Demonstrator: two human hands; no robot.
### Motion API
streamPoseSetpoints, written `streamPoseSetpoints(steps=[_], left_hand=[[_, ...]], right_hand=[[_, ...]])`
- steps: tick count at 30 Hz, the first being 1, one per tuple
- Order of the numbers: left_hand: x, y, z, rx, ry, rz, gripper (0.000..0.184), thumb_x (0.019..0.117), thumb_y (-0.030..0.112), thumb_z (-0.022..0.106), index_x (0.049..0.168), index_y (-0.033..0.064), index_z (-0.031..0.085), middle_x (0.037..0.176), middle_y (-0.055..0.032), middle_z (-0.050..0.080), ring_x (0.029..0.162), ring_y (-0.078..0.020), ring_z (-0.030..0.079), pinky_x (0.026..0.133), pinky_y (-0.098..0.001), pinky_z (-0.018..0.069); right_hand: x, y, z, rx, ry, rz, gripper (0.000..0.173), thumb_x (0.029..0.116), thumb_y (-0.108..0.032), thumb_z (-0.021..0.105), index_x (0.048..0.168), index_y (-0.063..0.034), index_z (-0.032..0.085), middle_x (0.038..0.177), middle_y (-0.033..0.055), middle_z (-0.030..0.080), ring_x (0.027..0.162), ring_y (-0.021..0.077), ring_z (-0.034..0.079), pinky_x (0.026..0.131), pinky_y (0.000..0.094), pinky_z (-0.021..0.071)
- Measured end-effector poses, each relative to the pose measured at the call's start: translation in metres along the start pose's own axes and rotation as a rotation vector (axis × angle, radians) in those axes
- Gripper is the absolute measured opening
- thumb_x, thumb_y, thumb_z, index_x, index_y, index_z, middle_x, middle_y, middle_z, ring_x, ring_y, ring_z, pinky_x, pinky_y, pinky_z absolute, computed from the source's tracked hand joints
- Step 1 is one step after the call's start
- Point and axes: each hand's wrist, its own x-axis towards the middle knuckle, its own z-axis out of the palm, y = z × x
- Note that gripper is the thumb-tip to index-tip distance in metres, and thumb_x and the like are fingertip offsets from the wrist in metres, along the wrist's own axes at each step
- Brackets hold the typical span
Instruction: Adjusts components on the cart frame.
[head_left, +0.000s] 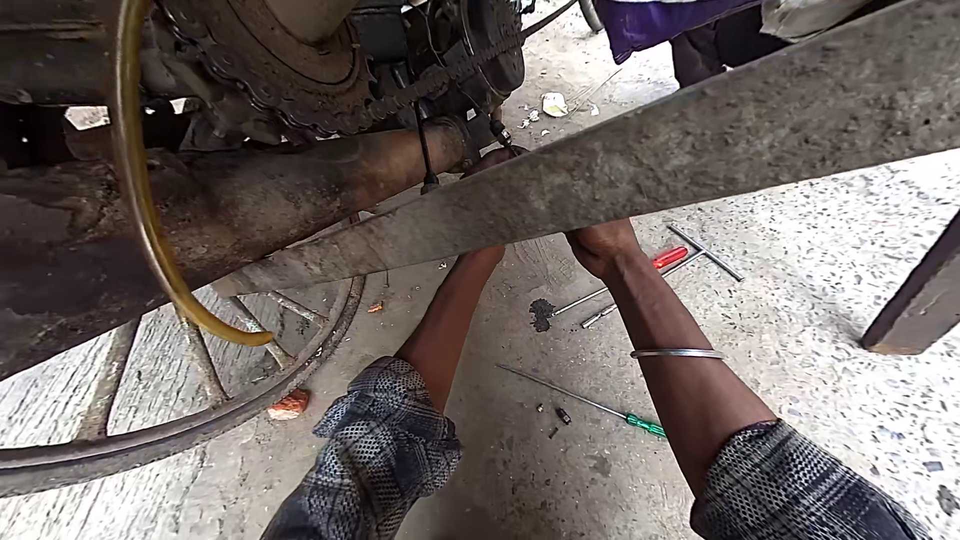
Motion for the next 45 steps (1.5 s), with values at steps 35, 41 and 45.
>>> streamPoseSetpoints(steps=[35,41,45], left_hand=[[-0.003,0.006,0.001,-0.104,-0.004,-0.053,0.006,0.0986,0.008,0.068,0.104,0.0073,0.071,0.084,0.0027,0.069,0.05,-0.0008,0.044,0.044,-0.017,0.0354],[-0.006,0.013,0.001,-0.07,0.014,-0.044,0.008,0.0984,0.005,0.068,0.106,0.004,0.07,0.088,0.0009,0.069,0.058,-0.0004,0.05,0.049,-0.0175,0.0384],[-0.003,0.002,0.0,-0.061,0.015,0.055,0.012,0.0961,0.005,0.071,0.107,0.0023,0.07,0.093,-0.0006,0.071,0.07,-0.0006,0.059,0.059,-0.0173,0.0464]], right_hand=[[-0.001,-0.006,0.015,0.177,0.178,-0.071,0.02,0.0884,0.011,0.069,0.101,-0.0044,0.072,0.082,-0.0021,0.073,0.071,0.0049,0.07,0.071,0.0225,0.0618],[-0.001,-0.006,0.015,0.153,0.163,-0.08,0.02,0.0885,0.01,0.07,0.102,-0.0045,0.072,0.085,-0.002,0.073,0.073,0.0057,0.071,0.073,0.0234,0.0623],[-0.001,-0.004,0.013,0.163,0.143,-0.082,0.019,0.0894,0.008,0.07,0.103,-0.0046,0.073,0.086,-0.0015,0.074,0.074,0.006,0.071,0.072,0.0232,0.062]])
